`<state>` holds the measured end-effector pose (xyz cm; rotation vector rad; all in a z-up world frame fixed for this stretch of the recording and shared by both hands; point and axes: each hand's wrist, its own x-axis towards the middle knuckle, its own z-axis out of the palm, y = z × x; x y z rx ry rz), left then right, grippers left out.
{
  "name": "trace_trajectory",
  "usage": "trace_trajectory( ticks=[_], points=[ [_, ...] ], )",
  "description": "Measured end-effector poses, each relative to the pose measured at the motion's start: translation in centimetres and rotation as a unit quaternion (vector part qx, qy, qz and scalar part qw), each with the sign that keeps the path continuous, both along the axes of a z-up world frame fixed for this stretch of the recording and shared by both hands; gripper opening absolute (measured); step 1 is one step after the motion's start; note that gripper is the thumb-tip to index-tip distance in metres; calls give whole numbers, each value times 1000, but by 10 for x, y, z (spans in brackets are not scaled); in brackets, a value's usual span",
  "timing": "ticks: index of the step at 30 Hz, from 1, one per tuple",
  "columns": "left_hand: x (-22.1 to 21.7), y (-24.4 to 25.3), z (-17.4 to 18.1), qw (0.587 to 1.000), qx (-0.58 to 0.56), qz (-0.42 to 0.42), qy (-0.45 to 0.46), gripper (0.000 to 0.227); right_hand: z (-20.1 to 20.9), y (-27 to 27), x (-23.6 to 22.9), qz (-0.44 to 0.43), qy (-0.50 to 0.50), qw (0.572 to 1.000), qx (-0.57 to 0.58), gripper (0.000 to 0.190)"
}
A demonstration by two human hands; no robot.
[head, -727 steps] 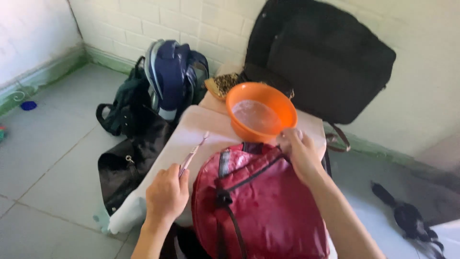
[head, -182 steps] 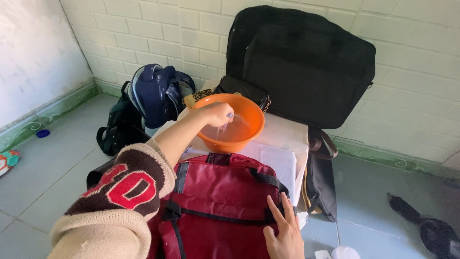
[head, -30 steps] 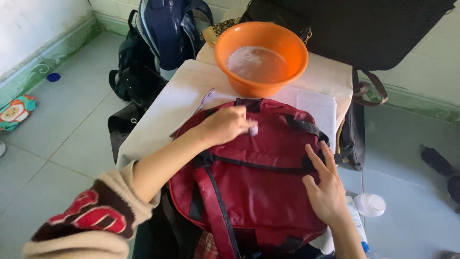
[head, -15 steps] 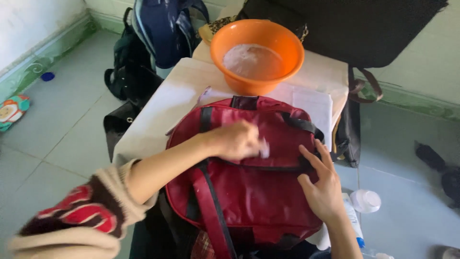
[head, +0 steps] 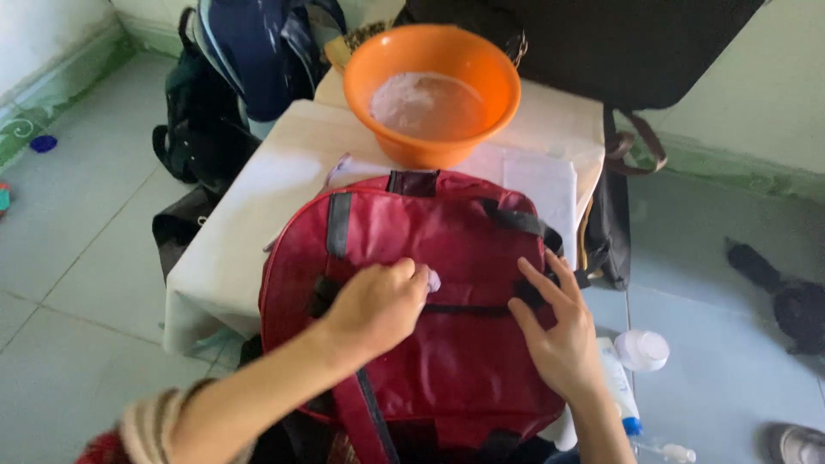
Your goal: Cleaning a red backpack by wiping and scrubbing it with a cloth and brush dipped in soapy water.
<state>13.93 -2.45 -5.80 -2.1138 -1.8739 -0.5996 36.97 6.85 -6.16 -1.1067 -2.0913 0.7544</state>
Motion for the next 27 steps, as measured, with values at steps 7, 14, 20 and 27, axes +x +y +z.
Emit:
trace_trajectory(
  ticks=[7,14,20,27],
  points=[
    [88,31,-23,999,-25,6,-41,20,-9,2,1,8,2,999,33,54],
    [102,39,-26,995,17,21,-98,12,-10,2,1,-1,-6,1000,2,48],
    [20,-13,-9,933,-112,190,-286,24,-9,2,6,1,-19,1000,-8,47],
    [-38,-17,-36,983,-78,138,90,33,8,-5,2,-7,-13,1000,-16,53]
  ],
)
